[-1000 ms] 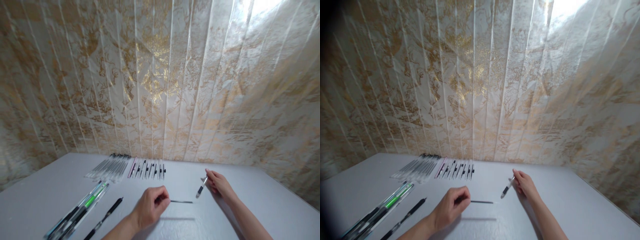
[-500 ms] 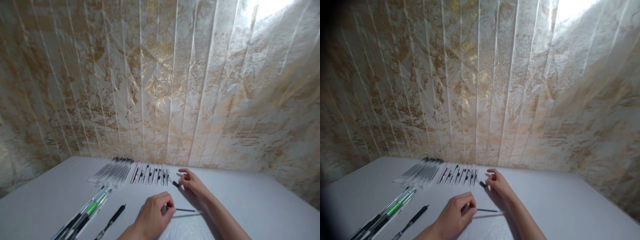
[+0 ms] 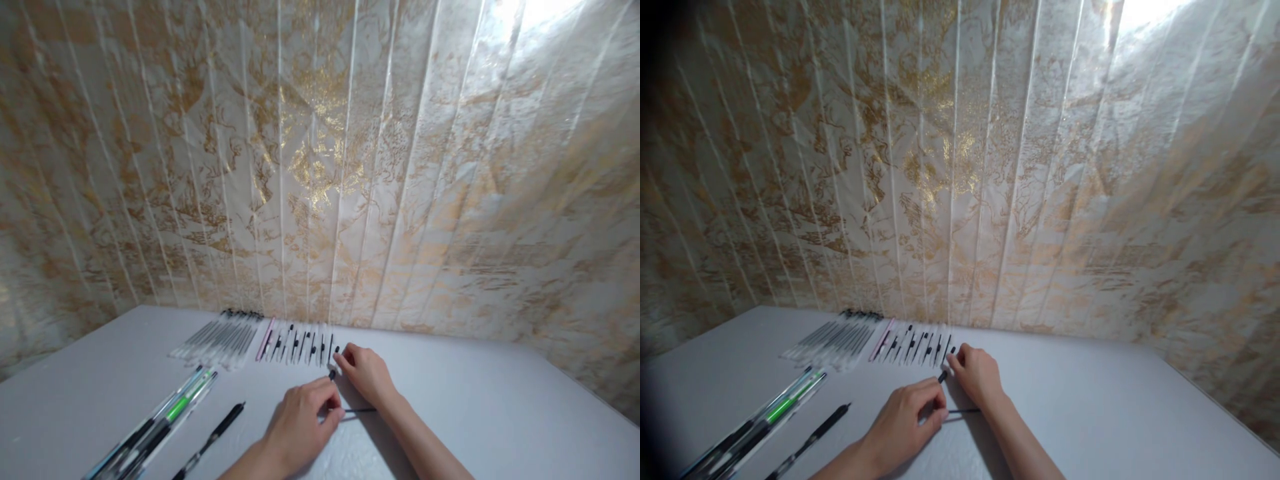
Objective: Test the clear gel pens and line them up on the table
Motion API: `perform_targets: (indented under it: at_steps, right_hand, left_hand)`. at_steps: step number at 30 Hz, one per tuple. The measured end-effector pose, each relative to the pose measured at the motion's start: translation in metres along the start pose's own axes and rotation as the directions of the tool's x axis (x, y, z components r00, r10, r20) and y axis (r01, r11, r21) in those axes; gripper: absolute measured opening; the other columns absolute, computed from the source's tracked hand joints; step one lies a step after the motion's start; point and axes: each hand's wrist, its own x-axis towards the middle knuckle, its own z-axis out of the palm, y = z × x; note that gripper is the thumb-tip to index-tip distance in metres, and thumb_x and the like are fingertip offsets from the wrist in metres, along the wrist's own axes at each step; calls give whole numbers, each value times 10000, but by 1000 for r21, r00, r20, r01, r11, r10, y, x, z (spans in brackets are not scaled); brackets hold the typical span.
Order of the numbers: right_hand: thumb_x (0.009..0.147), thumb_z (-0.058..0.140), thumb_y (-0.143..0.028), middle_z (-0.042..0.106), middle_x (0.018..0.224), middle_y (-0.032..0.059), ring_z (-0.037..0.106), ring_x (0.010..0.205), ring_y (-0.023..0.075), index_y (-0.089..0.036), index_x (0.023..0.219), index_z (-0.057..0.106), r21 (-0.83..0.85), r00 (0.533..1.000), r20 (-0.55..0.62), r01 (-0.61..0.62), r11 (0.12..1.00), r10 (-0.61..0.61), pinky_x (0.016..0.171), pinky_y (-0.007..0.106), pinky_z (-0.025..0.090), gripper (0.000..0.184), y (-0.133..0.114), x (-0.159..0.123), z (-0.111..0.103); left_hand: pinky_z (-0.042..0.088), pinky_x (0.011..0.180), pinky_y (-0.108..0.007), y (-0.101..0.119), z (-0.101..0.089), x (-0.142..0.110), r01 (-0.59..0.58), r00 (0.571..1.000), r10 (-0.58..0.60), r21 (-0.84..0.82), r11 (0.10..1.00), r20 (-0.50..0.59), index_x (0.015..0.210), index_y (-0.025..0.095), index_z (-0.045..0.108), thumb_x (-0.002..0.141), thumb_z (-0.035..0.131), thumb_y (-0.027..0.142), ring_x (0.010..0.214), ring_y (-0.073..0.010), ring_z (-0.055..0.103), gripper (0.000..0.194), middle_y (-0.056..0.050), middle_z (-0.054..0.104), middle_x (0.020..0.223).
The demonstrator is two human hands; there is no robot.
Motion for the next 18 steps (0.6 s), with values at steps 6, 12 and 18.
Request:
perform_targets:
  at_steps: [6, 12, 18]
  right_hand:
    - [820, 508, -354, 748, 824, 113, 684, 786, 249, -192, 781, 705, -136, 995, 39, -89, 987, 95, 603, 278, 385, 258, -3, -1, -2]
    - [846, 448, -276, 744, 891, 149, 690, 847, 270, -171, 844, 705, -184, 990, 49, -120, 975, 131, 624, 294, 413, 277, 7, 12, -6]
    - [922, 397, -290, 736, 948, 147, 690, 887, 271, -184, 958, 656, -205, 994, 63, -79, 976, 93, 666, 305, 429, 282, 3, 34, -1]
  left_hand:
    - [348, 630, -199, 0, 0, -1, -9, 1000, 9, 23, 1000, 24, 732, 235, 601, 799, 553, 209, 668, -109, 548, 86, 61, 622, 747]
    - [347, 625, -204, 3, -4, -1, 20, 999, -22, 42, 999, 44, 738, 235, 618, 792, 570, 229, 675, -110, 557, 72, 63, 638, 753]
    - [358, 631, -205, 2, -3, -1, 20, 999, -22, 37, 999, 45, 748, 235, 636, 797, 565, 225, 679, -113, 571, 88, 57, 648, 757]
